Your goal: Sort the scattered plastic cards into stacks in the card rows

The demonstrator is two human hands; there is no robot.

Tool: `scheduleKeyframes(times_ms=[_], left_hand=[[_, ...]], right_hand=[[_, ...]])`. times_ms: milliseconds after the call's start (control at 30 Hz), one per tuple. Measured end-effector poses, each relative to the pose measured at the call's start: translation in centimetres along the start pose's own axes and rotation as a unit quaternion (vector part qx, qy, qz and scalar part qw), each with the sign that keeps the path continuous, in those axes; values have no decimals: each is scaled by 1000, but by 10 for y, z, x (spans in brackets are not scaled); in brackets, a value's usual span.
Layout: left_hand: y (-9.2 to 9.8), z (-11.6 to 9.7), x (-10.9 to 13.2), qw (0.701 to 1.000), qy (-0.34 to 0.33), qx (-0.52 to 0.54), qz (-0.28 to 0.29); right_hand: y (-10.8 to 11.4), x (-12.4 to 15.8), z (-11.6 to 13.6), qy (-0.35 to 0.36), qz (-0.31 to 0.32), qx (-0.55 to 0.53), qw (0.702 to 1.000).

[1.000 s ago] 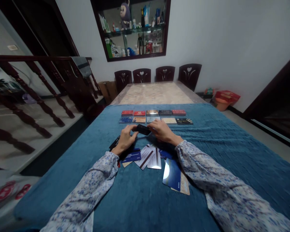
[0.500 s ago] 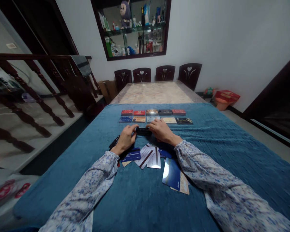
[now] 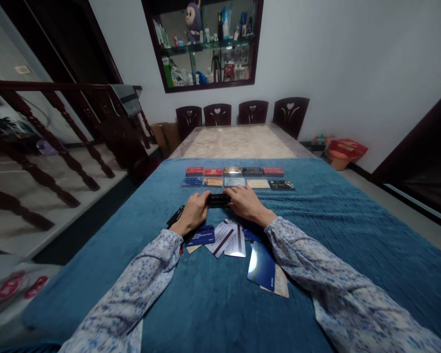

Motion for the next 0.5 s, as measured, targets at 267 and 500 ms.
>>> scheduleKeyframes(times_ms=[267,500], left_hand=[[-4,2,-2,999,12,43,11],[0,2,-4,996,24,85,-3]], right_hand=[[-1,1,4,-45,67,-16,997],[-1,-1,1,-48,69,-16,996]])
Point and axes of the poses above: each hand's wrist, its own x-axis away from the middle knuckle, its own y-axis out of the back of the hand, z = x × y, the point moved 4 cm from there along -x, towards the middle knuckle, and after that the axes turned 13 degrees about -y, right-handed, at the moved point
